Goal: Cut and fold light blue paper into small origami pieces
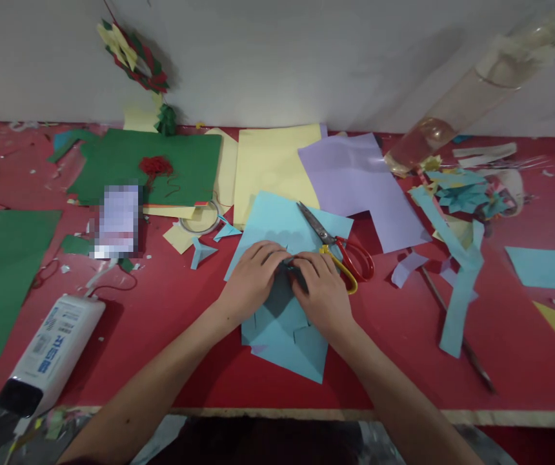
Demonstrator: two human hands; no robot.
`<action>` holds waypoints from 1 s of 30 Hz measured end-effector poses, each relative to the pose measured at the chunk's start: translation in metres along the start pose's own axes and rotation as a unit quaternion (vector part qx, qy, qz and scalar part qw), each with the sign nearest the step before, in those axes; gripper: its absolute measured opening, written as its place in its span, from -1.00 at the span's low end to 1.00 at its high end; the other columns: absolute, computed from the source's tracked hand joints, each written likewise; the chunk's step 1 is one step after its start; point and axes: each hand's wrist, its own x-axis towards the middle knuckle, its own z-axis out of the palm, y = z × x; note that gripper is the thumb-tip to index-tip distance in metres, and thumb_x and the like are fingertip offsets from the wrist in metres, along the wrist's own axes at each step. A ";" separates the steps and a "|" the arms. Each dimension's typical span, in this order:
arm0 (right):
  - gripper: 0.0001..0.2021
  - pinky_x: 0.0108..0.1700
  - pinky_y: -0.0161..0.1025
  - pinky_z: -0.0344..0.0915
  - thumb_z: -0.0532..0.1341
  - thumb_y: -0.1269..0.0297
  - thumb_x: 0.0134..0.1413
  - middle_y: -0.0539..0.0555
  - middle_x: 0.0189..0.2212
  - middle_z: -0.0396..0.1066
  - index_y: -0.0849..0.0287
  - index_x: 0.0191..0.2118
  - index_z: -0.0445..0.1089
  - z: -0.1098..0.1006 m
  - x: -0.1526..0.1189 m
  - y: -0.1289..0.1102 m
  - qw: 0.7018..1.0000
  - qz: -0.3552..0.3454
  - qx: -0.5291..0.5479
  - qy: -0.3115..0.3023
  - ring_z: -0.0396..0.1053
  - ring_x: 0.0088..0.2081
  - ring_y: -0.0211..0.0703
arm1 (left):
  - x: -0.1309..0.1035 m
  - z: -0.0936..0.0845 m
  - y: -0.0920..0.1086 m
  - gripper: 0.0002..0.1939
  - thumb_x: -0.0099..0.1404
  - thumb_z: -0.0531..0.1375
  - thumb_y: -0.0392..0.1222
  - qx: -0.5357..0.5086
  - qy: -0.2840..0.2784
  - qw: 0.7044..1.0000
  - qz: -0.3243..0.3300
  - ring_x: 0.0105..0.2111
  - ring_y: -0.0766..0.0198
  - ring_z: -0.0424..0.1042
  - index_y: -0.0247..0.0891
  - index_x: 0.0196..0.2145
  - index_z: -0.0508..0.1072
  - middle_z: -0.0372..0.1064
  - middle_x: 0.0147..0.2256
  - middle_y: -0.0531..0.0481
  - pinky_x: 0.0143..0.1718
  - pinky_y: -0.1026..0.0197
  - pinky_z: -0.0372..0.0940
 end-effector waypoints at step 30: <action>-0.73 0.08 0.07 0.33 0.18 0.42 0.18 0.20 0.01 0.38 0.10 -0.01 0.34 0.003 0.005 0.009 0.986 0.014 0.165 -0.002 0.34 0.08 0.06 | -0.002 -0.007 -0.014 -0.53 0.23 0.11 -0.53 -0.209 0.028 0.975 -0.063 0.00 0.23 0.41 -0.13 0.01 0.45 0.31 0.04 -0.09 -0.04 0.18 0.40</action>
